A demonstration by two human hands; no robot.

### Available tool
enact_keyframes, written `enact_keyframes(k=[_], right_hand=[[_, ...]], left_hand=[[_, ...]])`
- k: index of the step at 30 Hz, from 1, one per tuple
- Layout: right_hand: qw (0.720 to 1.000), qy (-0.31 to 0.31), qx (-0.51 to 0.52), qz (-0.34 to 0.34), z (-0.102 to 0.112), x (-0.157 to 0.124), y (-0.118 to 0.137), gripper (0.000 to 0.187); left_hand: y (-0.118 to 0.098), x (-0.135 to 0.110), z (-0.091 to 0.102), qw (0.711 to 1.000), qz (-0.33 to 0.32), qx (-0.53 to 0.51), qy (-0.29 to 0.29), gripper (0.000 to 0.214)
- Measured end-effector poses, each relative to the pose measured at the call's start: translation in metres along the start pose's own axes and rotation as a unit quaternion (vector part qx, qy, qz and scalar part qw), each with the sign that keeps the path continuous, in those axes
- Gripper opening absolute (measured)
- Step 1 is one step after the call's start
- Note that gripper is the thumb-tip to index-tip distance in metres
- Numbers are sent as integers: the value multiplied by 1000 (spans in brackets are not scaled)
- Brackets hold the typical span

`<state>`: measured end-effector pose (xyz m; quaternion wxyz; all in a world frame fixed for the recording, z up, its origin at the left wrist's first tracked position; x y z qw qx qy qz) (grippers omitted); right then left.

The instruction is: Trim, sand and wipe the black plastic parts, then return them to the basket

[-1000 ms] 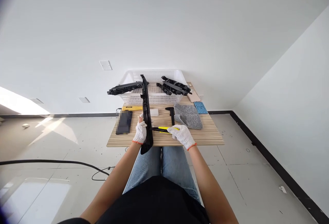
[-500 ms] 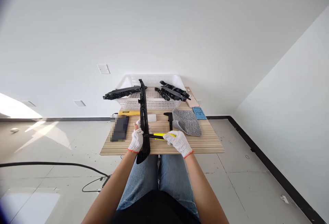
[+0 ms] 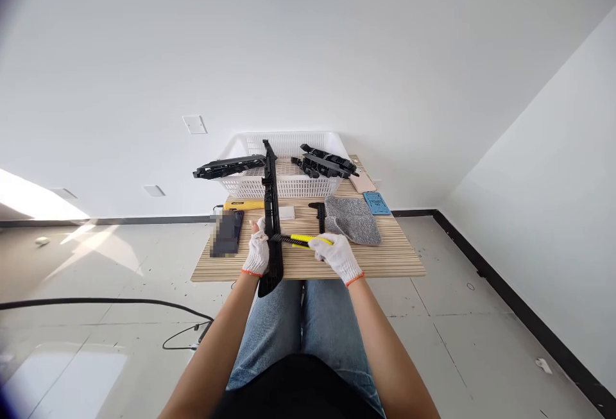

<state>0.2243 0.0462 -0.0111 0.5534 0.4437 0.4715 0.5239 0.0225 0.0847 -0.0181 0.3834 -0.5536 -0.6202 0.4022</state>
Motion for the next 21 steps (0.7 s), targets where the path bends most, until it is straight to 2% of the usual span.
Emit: enact_keyframes(k=[2,7,12,15,18,21], right_hand=[[1000,-4,-10,0,-1,-2,1,49],[996,-85,-27,13,4,-8,4,51],[993,-105,-58,14,6,-12,9,49],[990,-125,-72,6,7,-14,12,48],[987,-137,-81,0,8,-15,13,46],[988,-134,-78,-7,8,-14,9,46]], left_hand=[[-2,-1,-1,1000,1,-1,-4,72],[-7,1,1,1000,-5,9,-11,65],[-4,5,6,1000,17,17,0,64],[-6,-1,10,998,47,25,35,62],[-12,-14,14,993,75,42,85,43],[-20,-25,19,988,85,66,110,38]])
Point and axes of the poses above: each hand's wrist, its own x-axis towards the middle knuckle, its own z-axis out of the back of the hand, y = z × x, the point moved 4 cm from there along x, towards the middle knuckle, and after that the axes turned 2 degrees about x, right-handed, at the moved point
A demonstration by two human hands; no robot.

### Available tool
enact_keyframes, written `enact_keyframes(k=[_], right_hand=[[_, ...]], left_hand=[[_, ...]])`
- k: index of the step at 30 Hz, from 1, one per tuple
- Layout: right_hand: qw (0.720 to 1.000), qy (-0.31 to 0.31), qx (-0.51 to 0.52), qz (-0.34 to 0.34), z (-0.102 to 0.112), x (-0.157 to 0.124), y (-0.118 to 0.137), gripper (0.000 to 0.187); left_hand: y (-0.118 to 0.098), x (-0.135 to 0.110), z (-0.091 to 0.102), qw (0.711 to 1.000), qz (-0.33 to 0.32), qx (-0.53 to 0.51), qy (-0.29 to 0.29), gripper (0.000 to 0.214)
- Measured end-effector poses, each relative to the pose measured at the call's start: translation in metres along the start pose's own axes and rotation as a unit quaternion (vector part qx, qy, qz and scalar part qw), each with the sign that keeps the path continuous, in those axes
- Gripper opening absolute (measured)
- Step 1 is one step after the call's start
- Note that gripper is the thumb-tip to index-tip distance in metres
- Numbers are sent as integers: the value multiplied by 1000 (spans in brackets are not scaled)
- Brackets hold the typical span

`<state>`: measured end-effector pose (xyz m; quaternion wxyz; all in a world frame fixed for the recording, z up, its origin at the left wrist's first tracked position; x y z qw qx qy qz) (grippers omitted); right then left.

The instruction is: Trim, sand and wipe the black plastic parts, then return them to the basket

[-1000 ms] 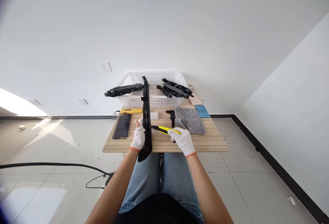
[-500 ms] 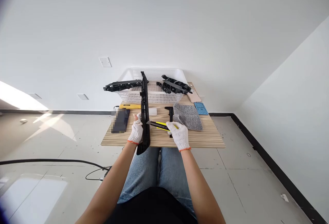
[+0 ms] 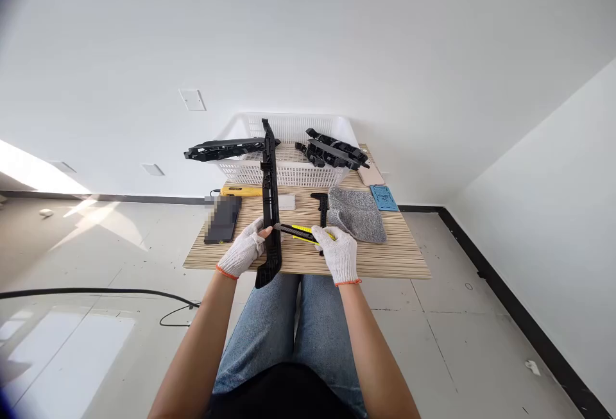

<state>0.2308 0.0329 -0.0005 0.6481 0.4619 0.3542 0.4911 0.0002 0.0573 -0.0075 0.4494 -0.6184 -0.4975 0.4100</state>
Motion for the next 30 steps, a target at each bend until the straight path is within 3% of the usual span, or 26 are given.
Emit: enact_keyframes(k=[3,7,10,12,16,20,23,26,30], right_hand=[[1000,17,-12,-3,-3,1,-5,47],[990,46,-125,45,-8,-2,-2,42],[985,35,-157,56,-8,-4,3,40],[990,19,-132,42,-5,-4,3,39],[993,98,-50,33,-9,-4,-1,41],[997,66,-24,25,-6,-4,-4,45],[995,93,1,27,-8,-3,-4,44],[997,73,-1,17,-7,-1,-5,46],[993,113,21,17,-10,-1,-3,45]], left_hand=[[-3,-4,1,1000,-2,14,-2,35],[-4,-2,0,999,-18,2,-29,37],[-7,-2,-2,999,-26,-3,-40,41],[-9,-4,-3,999,-24,-1,-35,42],[-13,-7,-6,1000,-12,7,-28,41],[-14,-8,-7,1000,-10,3,-27,40],[-14,-9,-6,1000,-9,11,-25,39],[-15,-9,-6,999,-11,23,-25,40],[-19,-9,-7,999,-19,30,-20,38]])
Point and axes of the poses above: each hand's wrist, its own x-axis towards the middle knuckle, its own z-axis out of the back of the hand, y = z × x, the point moved 4 cm from there along x, towards the middle knuckle, and after that the axes turned 2 degrees about x, right-handed, at the moved point
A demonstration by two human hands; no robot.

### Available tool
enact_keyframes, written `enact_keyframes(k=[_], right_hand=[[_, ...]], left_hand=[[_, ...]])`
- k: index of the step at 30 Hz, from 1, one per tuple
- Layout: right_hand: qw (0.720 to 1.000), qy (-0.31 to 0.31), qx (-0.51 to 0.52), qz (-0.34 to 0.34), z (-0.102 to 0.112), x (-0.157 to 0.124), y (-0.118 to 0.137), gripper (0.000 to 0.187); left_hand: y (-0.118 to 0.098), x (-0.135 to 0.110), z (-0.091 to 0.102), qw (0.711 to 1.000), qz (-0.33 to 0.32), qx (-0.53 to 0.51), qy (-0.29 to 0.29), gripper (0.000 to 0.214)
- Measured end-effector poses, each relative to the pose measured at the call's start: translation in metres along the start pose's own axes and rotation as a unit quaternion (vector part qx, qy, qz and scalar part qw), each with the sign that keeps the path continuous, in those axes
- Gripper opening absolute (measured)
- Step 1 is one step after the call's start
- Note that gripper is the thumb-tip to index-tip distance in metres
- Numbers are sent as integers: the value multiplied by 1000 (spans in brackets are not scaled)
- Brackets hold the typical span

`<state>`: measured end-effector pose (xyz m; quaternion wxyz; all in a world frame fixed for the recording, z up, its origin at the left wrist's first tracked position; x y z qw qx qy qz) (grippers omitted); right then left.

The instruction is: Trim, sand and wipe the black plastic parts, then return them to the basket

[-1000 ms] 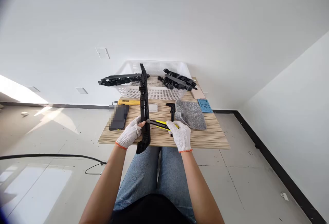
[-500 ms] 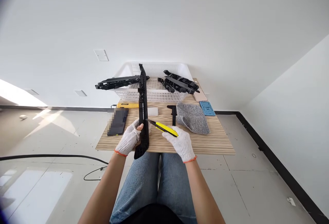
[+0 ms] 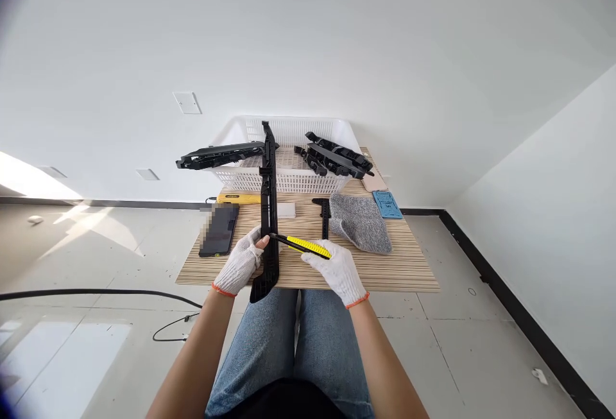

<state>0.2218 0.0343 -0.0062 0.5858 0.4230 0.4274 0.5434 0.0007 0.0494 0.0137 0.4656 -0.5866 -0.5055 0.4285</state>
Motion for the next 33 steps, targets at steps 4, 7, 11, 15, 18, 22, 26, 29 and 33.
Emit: enact_keyframes(k=[4,7,11,15,18,22,26,29,33], right_hand=[[1000,-16,-5,-16,1,2,3,45],[1000,20,-10,-20,-2,5,5,43],[1000,5,10,-22,-1,8,3,43],[1000,-2,4,-9,-2,8,2,41],[999,-1,37,-30,-3,7,2,44],[999,-5,33,-20,-3,7,4,45],[999,6,37,-25,-4,8,2,44],[999,-9,24,-22,-3,9,3,43],[997,29,48,-48,-6,8,2,43]], left_hand=[[-1,0,-1,1000,2,7,1,35],[1,1,-1,1000,2,-4,-1,36],[3,1,0,1000,-2,-6,-2,39],[3,0,0,1000,-5,4,3,40],[2,0,0,1000,-4,21,13,41],[2,0,0,999,-2,29,22,44],[3,0,1,1000,-3,10,26,46],[6,0,2,999,10,-7,30,47],[7,0,1,1000,11,0,27,50]])
Point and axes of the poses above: each hand's wrist, its own x-axis towards the middle knuckle, its own z-axis out of the back of the hand, y = z × x, the point moved 4 cm from there along x, towards the middle knuckle, and after that the axes turned 2 degrees about x, right-handed, at the moved point
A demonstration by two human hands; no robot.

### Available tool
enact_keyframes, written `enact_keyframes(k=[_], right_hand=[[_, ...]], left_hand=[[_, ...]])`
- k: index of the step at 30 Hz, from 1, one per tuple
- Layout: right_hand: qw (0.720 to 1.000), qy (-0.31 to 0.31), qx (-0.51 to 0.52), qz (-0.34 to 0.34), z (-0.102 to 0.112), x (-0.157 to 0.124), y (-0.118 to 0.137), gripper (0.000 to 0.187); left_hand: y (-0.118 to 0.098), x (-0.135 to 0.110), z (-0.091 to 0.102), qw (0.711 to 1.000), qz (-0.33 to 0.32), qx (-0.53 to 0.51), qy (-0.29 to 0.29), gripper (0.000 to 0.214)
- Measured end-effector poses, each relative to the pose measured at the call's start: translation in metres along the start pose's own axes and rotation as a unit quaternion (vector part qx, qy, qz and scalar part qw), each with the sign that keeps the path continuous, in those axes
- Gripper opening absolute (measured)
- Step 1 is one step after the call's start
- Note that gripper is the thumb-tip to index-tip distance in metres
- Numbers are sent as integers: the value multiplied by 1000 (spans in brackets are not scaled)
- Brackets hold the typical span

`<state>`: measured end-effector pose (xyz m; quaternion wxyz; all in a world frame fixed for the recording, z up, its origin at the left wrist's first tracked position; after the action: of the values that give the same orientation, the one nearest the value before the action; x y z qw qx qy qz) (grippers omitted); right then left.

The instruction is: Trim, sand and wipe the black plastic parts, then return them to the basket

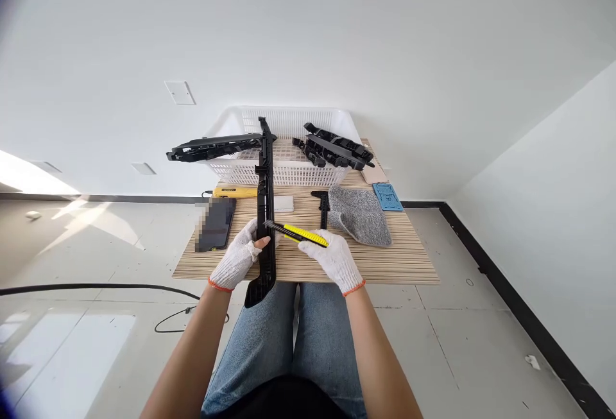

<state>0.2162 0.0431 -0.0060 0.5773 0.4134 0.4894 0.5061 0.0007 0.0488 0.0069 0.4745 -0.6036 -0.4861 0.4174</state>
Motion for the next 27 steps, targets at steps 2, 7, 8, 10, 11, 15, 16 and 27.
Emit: enact_keyframes(k=[2,7,8,10,11,15,16,27], right_hand=[[1000,5,-5,3,0,0,0,42],[999,-43,16,1,4,1,-5,43],[999,-40,15,5,4,1,-5,42],[999,-33,11,9,4,0,-6,41],[999,-32,13,8,4,0,-6,40],[998,-32,46,-11,3,-1,-5,40],[998,-30,51,-13,3,-1,-4,40],[997,-25,71,-22,2,-2,-2,41]], left_hand=[[-1,-1,-1,1000,4,2,-5,49],[-3,-5,-3,999,29,-37,-17,56],[-2,-6,-2,999,31,-36,-27,59],[-1,-6,-1,998,34,-36,-48,62],[0,-5,0,997,35,-41,-58,61],[3,-3,1,992,43,-91,-76,49],[3,-2,1,991,41,-98,-80,48],[4,-3,8,987,45,-124,-96,48]])
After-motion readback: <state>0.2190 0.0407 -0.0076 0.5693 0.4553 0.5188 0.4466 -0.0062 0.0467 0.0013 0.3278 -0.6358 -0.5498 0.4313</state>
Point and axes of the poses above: each hand's wrist, its own x-axis towards the middle knuckle, its own z-axis out of the back of the hand, y = z × x, the point moved 4 cm from there along x, towards the middle knuckle, and after that the axes turned 2 degrees about x, right-handed, at the moved point
